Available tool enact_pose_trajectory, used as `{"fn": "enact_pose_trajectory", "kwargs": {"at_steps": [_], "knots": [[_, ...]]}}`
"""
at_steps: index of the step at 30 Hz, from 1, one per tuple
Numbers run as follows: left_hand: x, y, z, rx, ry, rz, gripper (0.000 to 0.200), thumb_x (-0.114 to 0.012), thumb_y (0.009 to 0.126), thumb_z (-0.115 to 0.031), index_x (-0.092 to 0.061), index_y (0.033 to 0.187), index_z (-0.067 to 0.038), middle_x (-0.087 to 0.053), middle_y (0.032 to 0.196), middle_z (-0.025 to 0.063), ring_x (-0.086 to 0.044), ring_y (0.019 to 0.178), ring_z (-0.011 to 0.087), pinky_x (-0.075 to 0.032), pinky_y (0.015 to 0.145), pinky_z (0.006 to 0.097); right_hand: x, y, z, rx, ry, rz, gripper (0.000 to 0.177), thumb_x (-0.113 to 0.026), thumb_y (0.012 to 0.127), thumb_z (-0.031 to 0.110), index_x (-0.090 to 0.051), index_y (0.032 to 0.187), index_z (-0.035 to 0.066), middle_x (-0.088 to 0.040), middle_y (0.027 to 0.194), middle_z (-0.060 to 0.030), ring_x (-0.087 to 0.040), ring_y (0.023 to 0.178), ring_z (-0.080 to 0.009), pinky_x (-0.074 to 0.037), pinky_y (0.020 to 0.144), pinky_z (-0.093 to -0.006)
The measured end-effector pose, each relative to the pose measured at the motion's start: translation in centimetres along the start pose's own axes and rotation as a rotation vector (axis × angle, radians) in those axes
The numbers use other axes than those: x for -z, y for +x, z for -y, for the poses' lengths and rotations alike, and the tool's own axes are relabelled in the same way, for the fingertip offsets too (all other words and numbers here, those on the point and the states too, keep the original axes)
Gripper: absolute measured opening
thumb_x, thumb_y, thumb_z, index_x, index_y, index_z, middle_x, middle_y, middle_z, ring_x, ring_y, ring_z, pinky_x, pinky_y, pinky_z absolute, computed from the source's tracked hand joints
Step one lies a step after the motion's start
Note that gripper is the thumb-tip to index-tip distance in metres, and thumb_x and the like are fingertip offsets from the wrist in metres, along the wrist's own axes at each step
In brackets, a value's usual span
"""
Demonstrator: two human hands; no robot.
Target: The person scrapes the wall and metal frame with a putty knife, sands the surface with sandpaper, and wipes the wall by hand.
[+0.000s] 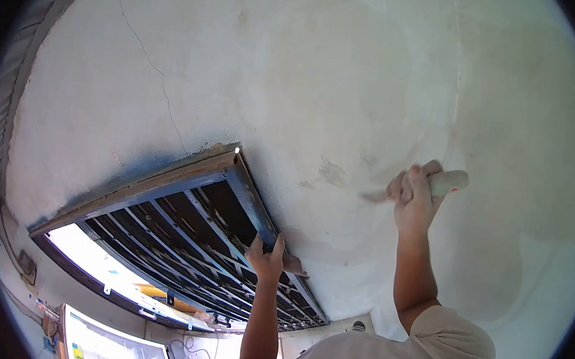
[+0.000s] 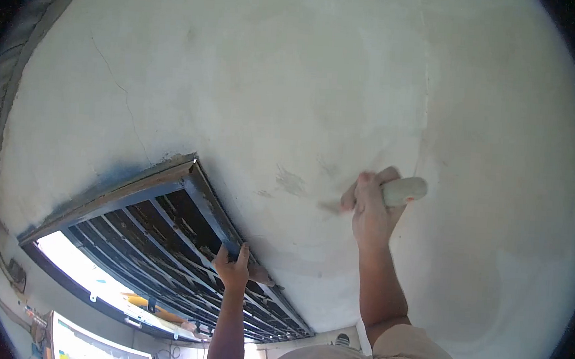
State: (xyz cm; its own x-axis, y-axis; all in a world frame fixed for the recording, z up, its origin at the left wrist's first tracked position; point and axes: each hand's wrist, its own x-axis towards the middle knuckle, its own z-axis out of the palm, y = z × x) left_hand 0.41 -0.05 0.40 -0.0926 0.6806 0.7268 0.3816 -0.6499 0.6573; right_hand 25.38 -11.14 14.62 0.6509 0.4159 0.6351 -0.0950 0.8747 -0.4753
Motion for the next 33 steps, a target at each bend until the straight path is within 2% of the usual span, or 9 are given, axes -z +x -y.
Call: {"fn": "enact_pose_trajectory", "kwargs": {"at_steps": [4,8,11,14,20,25,28,32,33], "knots": [[0.0,0.0,0.6,0.001,0.003,0.020,0.020,-0.075,0.077,-0.011,-0.066,0.087,0.004,-0.068,0.071,0.0128,-0.064,0.060,0.0225,-0.048,0.060,0.0334,3.1,-4.1,-2.0,-0.463,0.167,0.475,0.028,-0.056,0.097,0.031,-0.050,0.097,0.004,-0.048,0.062,-0.0030,-0.054,0.053,-0.0142,-0.049,0.051,-0.0302],[0.4,0.1,-0.2,0.066,-0.001,0.067,0.021,-0.076,0.077,-0.012,-0.066,0.087,0.003,-0.067,0.069,0.0096,-0.061,0.060,0.0172,-0.047,0.059,0.0307,7.3,-7.5,-4.4,-1.005,-0.072,0.799,0.035,-0.060,0.095,0.038,-0.054,0.105,0.005,-0.058,0.070,-0.0059,-0.060,0.068,-0.0163,-0.053,0.062,-0.0326],[0.3,-0.2,0.0,0.118,-0.007,0.068,0.020,-0.076,0.077,-0.012,-0.066,0.087,0.002,-0.065,0.069,0.0071,-0.057,0.061,0.0126,-0.046,0.059,0.0285,7.6,-6.3,-3.4,-1.014,-0.562,1.229,0.030,-0.066,0.091,0.031,-0.061,0.101,0.003,-0.068,0.085,-0.0047,-0.063,0.075,-0.0142,-0.050,0.068,-0.0291],[0.4,0.0,-0.9,0.158,0.015,0.079,0.020,-0.075,0.078,-0.011,-0.065,0.088,0.003,-0.065,0.070,0.0057,-0.055,0.062,0.0107,-0.045,0.059,0.0273,8.7,-6.1,-4.1,-0.906,-0.655,1.293,0.033,-0.066,0.089,0.031,-0.061,0.103,0.003,-0.067,0.084,-0.0082,-0.062,0.073,-0.0152,-0.049,0.064,-0.0316],[-0.5,-0.6,0.7,0.136,-0.047,0.003,0.020,-0.077,0.076,-0.011,-0.063,0.079,0.002,-0.062,0.062,0.0057,-0.053,0.053,0.0097,-0.043,0.051,0.0259,12.5,-6.1,-4.5,-0.720,-0.501,0.919,0.023,-0.070,0.080,0.008,-0.058,0.098,0.002,-0.069,0.090,-0.0112,-0.067,0.086,-0.0188,-0.055,0.073,-0.0354],[-0.3,-0.1,-0.1,0.157,-0.034,0.017,0.018,-0.076,0.076,-0.010,-0.064,0.080,0.002,-0.064,0.064,0.0063,-0.057,0.055,0.0097,-0.045,0.053,0.0249,16.0,-8.2,-5.4,-0.950,0.435,0.449,0.056,-0.065,0.075,-0.010,-0.040,0.122,0.006,-0.062,0.111,-0.0208,-0.066,0.096,-0.0340,-0.054,0.083,-0.0485],[-0.5,-0.3,0.6,0.173,-0.105,0.007,0.018,-0.077,0.076,-0.010,-0.064,0.080,0.002,-0.064,0.064,0.0050,-0.056,0.056,0.0092,-0.045,0.054,0.0249,15.2,-10.5,-4.6,-1.094,0.244,0.508,0.063,-0.067,0.071,-0.009,-0.039,0.126,0.006,-0.061,0.111,-0.0201,-0.065,0.101,-0.0338,-0.053,0.084,-0.0482],[-0.3,0.0,0.2,0.218,-0.151,0.038,0.018,-0.077,0.076,-0.009,-0.064,0.080,0.002,-0.064,0.065,0.0042,-0.056,0.058,0.0088,-0.045,0.055,0.0245,15.2,-13.7,-6.1,-1.180,0.182,0.572,0.062,-0.062,0.076,-0.005,-0.037,0.131,0.008,-0.059,0.098,-0.0138,-0.065,0.083,-0.0269,-0.055,0.079,-0.0465],[-0.1,0.0,0.2,0.235,-0.161,0.053,0.018,-0.077,0.076,-0.009,-0.064,0.080,0.002,-0.064,0.065,0.0040,-0.056,0.058,0.0086,-0.045,0.055,0.0244,14.6,-14.1,-6.0,-1.191,0.109,0.500,0.045,-0.055,0.084,0.000,-0.040,0.126,0.007,-0.057,0.089,-0.0120,-0.062,0.069,-0.0222,-0.056,0.067,-0.0402]]}}
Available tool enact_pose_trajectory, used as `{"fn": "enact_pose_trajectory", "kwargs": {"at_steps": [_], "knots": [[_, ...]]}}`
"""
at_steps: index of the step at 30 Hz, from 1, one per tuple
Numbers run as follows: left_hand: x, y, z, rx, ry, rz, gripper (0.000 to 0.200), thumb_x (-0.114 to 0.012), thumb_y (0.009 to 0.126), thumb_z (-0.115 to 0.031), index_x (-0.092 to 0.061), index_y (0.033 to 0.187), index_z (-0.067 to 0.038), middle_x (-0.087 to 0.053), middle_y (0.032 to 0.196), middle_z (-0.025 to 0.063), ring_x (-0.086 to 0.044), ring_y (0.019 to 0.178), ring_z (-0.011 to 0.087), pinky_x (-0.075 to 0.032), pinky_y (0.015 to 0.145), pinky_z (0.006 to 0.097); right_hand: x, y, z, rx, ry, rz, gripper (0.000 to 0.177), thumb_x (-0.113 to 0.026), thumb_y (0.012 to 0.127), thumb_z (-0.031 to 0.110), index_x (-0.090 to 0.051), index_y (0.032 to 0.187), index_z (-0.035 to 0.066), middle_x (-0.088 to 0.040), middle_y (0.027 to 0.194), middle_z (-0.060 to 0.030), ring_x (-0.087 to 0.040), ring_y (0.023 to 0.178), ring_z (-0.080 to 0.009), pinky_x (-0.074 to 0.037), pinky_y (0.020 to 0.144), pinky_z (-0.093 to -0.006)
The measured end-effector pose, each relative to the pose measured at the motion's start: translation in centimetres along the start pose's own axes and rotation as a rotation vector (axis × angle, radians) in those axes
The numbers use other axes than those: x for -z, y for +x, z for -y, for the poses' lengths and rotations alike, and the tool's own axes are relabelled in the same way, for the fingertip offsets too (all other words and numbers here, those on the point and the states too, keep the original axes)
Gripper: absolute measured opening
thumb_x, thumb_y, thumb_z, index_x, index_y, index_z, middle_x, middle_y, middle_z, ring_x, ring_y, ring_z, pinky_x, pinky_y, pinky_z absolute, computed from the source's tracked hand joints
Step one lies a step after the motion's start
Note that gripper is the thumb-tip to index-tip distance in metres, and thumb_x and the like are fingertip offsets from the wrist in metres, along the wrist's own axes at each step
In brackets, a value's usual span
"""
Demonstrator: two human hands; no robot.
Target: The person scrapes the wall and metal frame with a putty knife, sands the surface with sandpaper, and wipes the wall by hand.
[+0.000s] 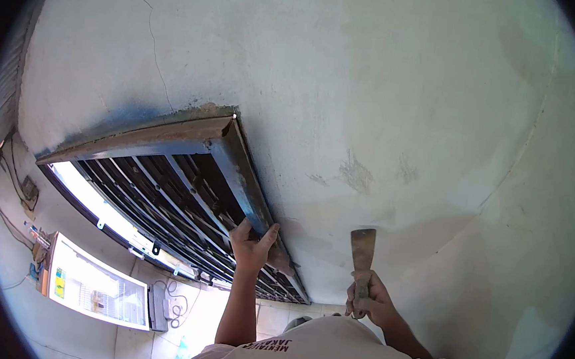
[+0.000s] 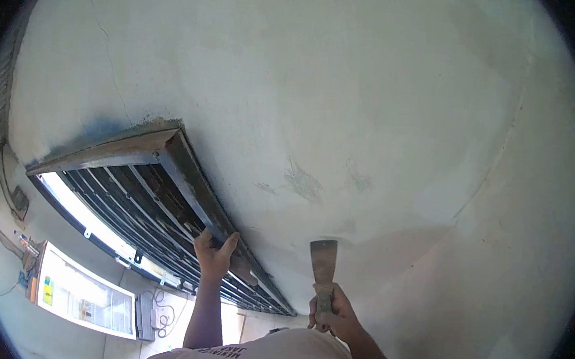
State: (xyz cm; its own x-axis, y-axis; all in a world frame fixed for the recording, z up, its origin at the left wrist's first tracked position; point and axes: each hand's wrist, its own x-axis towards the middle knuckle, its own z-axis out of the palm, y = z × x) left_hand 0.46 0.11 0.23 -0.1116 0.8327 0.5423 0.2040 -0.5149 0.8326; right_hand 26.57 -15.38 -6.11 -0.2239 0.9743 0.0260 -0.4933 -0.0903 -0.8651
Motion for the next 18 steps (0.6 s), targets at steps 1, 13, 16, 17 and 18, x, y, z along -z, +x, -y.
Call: {"fn": "enact_pose_trajectory", "kwargs": {"at_steps": [1,13,16,17,18], "knots": [[0.3,-0.2,-0.2,0.023,0.016,0.012,0.018,-0.077,0.076,-0.009,-0.064,0.080,0.002,-0.064,0.066,0.0041,-0.055,0.058,0.0085,-0.045,0.056,0.0242,-0.3,0.1,-0.3,0.000,-0.042,-0.052,0.040,-0.053,0.086,0.001,-0.040,0.123,0.007,-0.057,0.087,-0.0124,-0.061,0.066,-0.0216,-0.056,0.064,-0.0385],[0.6,-0.2,-0.9,0.091,-0.018,0.080,0.017,-0.076,0.078,-0.006,-0.065,0.087,0.004,-0.066,0.074,0.0037,-0.056,0.067,0.0079,-0.045,0.063,0.0233,-4.4,2.6,5.0,0.211,-0.167,-0.435,0.017,-0.043,0.091,0.002,-0.037,0.107,0.005,-0.055,0.080,-0.0103,-0.061,0.054,-0.0188,-0.054,0.049,-0.0305],[0.4,-0.2,-0.1,0.076,-0.094,0.068,0.017,-0.077,0.079,-0.006,-0.065,0.087,0.004,-0.066,0.075,0.0041,-0.055,0.067,0.0079,-0.045,0.063,0.0239,-5.1,3.6,6.0,0.253,-0.200,-0.453,0.012,-0.045,0.094,0.005,-0.038,0.104,0.006,-0.053,0.073,-0.0079,-0.055,0.050,-0.0141,-0.049,0.045,-0.0279],[0.4,-0.2,0.0,0.071,-0.084,0.068,0.017,-0.076,0.079,-0.006,-0.065,0.087,0.004,-0.067,0.075,0.0044,-0.055,0.067,0.0081,-0.045,0.063,0.0240,-5.6,4.0,6.4,0.253,-0.221,-0.476,0.011,-0.046,0.095,0.007,-0.039,0.104,0.006,-0.053,0.072,-0.0076,-0.053,0.048,-0.0130,-0.048,0.044,-0.0274],[0.5,-0.1,0.0,0.067,-0.074,0.069,0.017,-0.076,0.079,-0.006,-0.065,0.087,0.004,-0.067,0.075,0.0046,-0.055,0.067,0.0082,-0.045,0.063,0.0242,-6.3,4.4,7.0,0.232,-0.243,-0.483,0.010,-0.046,0.096,0.008,-0.039,0.103,0.006,-0.053,0.070,-0.0073,-0.052,0.047,-0.0124,-0.047,0.043,-0.0269]]}}
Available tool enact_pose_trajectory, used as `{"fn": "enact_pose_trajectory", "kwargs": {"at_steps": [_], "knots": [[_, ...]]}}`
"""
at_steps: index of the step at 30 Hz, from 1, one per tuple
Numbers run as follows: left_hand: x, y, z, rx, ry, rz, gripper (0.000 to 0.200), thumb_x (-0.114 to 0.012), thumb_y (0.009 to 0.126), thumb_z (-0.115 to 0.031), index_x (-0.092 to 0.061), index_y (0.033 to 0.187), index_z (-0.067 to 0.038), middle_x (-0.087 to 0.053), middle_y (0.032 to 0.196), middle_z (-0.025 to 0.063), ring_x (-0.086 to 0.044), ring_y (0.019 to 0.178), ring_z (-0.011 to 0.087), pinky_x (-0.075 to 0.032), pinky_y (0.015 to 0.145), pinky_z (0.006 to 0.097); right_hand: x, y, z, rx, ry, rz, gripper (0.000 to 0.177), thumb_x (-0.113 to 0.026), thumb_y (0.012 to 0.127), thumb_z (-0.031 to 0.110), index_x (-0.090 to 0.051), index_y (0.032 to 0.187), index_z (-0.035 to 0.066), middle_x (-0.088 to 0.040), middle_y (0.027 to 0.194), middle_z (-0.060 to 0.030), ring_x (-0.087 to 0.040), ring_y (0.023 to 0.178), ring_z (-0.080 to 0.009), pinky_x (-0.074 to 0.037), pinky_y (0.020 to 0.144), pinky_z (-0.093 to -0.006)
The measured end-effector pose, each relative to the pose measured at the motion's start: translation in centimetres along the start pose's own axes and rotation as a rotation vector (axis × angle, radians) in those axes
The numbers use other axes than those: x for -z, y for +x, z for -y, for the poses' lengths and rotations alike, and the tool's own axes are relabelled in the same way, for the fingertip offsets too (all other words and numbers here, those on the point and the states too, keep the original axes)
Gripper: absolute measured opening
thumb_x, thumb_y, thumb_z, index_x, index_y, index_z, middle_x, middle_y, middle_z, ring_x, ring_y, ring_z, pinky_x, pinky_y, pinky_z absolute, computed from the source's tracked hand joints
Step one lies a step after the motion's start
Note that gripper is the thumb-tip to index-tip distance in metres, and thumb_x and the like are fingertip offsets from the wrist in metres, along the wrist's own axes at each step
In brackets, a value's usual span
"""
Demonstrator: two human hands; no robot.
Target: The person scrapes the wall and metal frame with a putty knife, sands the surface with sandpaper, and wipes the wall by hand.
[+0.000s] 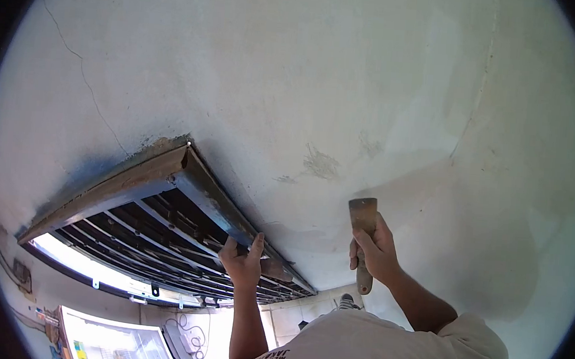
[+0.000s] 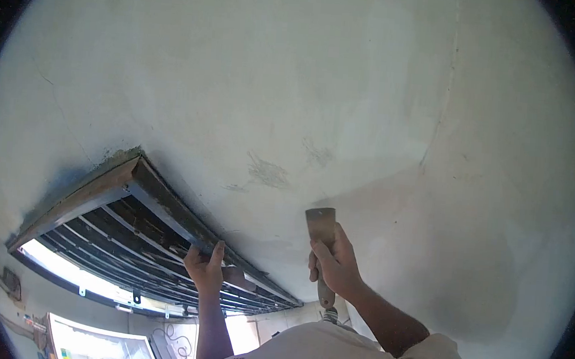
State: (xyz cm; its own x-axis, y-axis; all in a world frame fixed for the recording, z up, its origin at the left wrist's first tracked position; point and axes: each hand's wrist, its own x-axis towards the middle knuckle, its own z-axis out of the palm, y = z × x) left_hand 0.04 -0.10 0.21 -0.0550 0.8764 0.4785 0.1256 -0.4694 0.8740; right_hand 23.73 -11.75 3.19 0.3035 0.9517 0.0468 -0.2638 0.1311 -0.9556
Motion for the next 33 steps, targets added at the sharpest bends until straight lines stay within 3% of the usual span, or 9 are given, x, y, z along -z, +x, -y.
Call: {"fn": "enact_pose_trajectory", "kwargs": {"at_steps": [5,14,17,26,30,33], "knots": [[0.4,0.0,-0.3,0.006,0.099,0.059,0.013,-0.071,0.084,-0.006,-0.064,0.091,0.001,-0.064,0.078,0.0016,-0.053,0.069,0.0071,-0.043,0.062,0.0236,-2.2,1.0,1.6,-0.024,-0.144,0.001,0.012,-0.044,0.100,0.016,-0.040,0.103,0.006,-0.052,0.065,-0.0062,-0.048,0.042,-0.0102,-0.043,0.038,-0.0249],[-0.1,0.3,-0.5,-0.115,0.004,0.025,0.015,-0.075,0.078,-0.002,-0.063,0.083,0.005,-0.065,0.071,0.0064,-0.055,0.061,0.0086,-0.043,0.057,0.0235,-4.0,0.6,2.0,-0.066,0.056,-0.055,0.011,-0.043,0.100,0.016,-0.040,0.104,0.006,-0.051,0.062,-0.0048,-0.046,0.039,-0.0100,-0.040,0.033,-0.0254],[0.4,0.0,-0.1,-0.062,0.035,0.087,0.014,-0.071,0.083,-0.004,-0.064,0.093,0.002,-0.064,0.079,0.0039,-0.054,0.069,0.0067,-0.042,0.063,0.0219,-4.1,0.7,1.6,0.005,-0.210,-0.131,0.010,-0.043,0.099,0.015,-0.040,0.104,0.006,-0.050,0.060,-0.0050,-0.045,0.038,-0.0110,-0.041,0.033,-0.0258],[0.9,0.0,0.8,-0.049,0.099,0.117,0.010,-0.070,0.084,-0.003,-0.063,0.089,0.001,-0.064,0.081,0.0046,-0.054,0.068,0.0068,-0.040,0.059,0.0209,-4.3,0.7,2.7,-0.127,0.102,-0.053,0.013,-0.045,0.099,0.015,-0.040,0.107,0.006,-0.051,0.058,-0.0063,-0.044,0.035,-0.0111,-0.039,0.032,-0.0263],[0.5,-0.1,1.2,-0.093,0.081,0.068,0.013,-0.071,0.085,-0.006,-0.064,0.091,0.003,-0.064,0.080,0.0057,-0.054,0.067,0.0077,-0.041,0.059,0.0221,-4.2,0.4,3.4,-0.075,-0.127,-0.077,0.014,-0.044,0.100,0.016,-0.040,0.108,0.005,-0.051,0.061,-0.0056,-0.046,0.039,-0.0108,-0.040,0.033,-0.0263],[0.1,0.1,-0.1,-0.122,0.103,0.005,0.019,-0.077,0.077,-0.008,-0.064,0.083,0.004,-0.066,0.069,0.0108,-0.061,0.060,0.0179,-0.046,0.058,0.0296,-3.6,0.9,1.3,0.014,-0.170,-0.087,0.016,-0.044,0.100,0.016,-0.040,0.111,0.005,-0.050,0.065,-0.0040,-0.050,0.045,-0.0102,-0.042,0.034,-0.0260]]}}
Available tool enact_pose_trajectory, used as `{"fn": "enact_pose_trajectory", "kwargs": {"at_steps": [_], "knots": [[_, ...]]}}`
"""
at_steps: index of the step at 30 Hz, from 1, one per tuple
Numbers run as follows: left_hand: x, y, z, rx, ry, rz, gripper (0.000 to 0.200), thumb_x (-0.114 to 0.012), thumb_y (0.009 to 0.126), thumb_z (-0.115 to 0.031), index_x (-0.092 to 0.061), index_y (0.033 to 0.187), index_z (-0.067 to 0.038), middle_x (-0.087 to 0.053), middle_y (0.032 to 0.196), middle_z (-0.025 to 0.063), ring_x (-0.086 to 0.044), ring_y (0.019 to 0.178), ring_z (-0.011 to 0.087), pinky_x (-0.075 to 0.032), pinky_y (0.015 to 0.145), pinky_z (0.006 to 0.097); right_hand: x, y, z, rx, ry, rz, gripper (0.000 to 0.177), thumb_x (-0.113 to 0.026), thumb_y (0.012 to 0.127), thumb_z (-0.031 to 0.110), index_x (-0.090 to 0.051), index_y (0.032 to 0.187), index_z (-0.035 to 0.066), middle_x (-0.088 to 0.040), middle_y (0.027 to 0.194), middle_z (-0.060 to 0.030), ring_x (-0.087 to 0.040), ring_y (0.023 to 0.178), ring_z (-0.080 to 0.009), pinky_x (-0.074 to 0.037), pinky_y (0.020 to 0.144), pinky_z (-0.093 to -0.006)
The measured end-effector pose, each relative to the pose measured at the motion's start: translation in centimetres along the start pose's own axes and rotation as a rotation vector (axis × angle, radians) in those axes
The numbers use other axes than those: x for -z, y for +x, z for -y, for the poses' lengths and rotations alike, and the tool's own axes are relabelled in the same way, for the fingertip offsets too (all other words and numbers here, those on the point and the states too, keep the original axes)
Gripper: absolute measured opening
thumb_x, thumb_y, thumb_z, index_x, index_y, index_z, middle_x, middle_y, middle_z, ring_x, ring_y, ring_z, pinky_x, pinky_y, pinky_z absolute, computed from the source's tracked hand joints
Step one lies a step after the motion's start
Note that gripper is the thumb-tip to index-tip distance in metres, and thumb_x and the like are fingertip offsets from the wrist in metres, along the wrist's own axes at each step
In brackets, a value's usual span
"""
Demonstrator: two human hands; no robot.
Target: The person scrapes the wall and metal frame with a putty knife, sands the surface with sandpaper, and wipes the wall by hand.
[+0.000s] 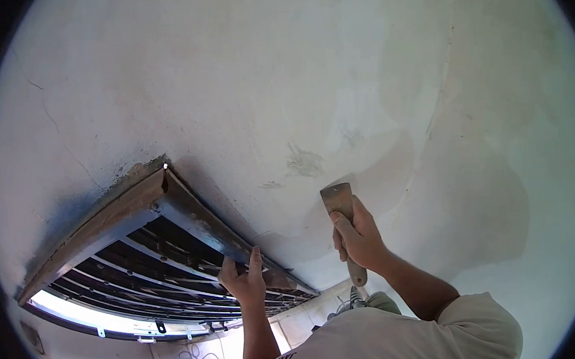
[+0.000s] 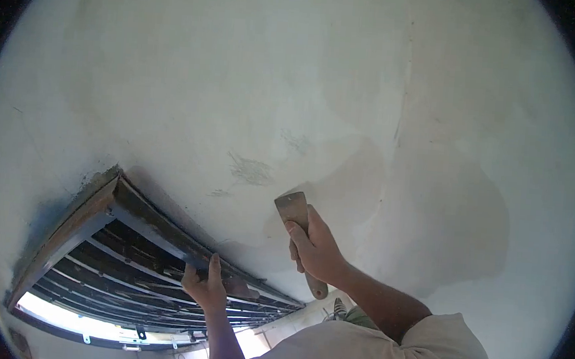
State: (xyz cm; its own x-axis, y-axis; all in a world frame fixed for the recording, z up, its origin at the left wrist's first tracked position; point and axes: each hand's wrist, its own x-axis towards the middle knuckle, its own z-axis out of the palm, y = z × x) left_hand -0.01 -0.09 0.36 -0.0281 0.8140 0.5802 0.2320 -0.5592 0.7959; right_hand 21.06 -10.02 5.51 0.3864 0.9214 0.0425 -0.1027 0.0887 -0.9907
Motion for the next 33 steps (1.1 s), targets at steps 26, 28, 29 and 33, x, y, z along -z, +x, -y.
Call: {"fn": "enact_pose_trajectory", "kwargs": {"at_steps": [26,28,29,33], "knots": [[1.3,-9.4,-0.2,0.252,-0.360,0.857,0.032,-0.067,0.088,-0.017,-0.062,0.115,-0.001,-0.067,0.082,0.0098,-0.063,0.074,0.0177,-0.051,0.071,0.0331,-2.8,-2.6,-4.9,0.597,-0.376,0.664,0.012,-0.065,0.089,0.006,-0.066,0.101,0.006,-0.058,0.108,-0.0110,-0.052,0.110,-0.0277,-0.043,0.094,-0.0394],[2.3,-8.9,-0.3,0.299,-0.231,0.901,0.024,-0.065,0.090,-0.018,-0.065,0.107,0.000,-0.066,0.077,0.0085,-0.062,0.070,0.0164,-0.050,0.069,0.0320,-2.6,-2.2,-5.3,0.513,-0.347,0.615,0.018,-0.066,0.089,0.012,-0.058,0.102,0.003,-0.059,0.101,-0.0113,-0.055,0.101,-0.0233,-0.045,0.089,-0.0367],[2.5,-8.5,-0.5,0.359,-0.240,0.897,0.021,-0.064,0.091,-0.020,-0.067,0.097,0.001,-0.066,0.076,0.0085,-0.060,0.068,0.0149,-0.049,0.067,0.0307,-2.5,-2.1,-5.4,0.430,-0.296,0.585,0.025,-0.068,0.088,0.016,-0.056,0.104,0.002,-0.059,0.098,-0.0115,-0.056,0.095,-0.0219,-0.045,0.086,-0.0359],[3.9,-7.0,-1.9,0.358,-0.112,0.847,0.022,-0.066,0.090,-0.021,-0.067,0.095,0.001,-0.062,0.069,0.0074,-0.055,0.063,0.0125,-0.045,0.060,0.0287,-1.3,-2.8,-5.3,0.497,-0.376,0.503,0.039,-0.075,0.084,0.026,-0.049,0.102,0.004,-0.053,0.079,-0.0066,-0.050,0.069,-0.0145,-0.044,0.063,-0.0314]]}}
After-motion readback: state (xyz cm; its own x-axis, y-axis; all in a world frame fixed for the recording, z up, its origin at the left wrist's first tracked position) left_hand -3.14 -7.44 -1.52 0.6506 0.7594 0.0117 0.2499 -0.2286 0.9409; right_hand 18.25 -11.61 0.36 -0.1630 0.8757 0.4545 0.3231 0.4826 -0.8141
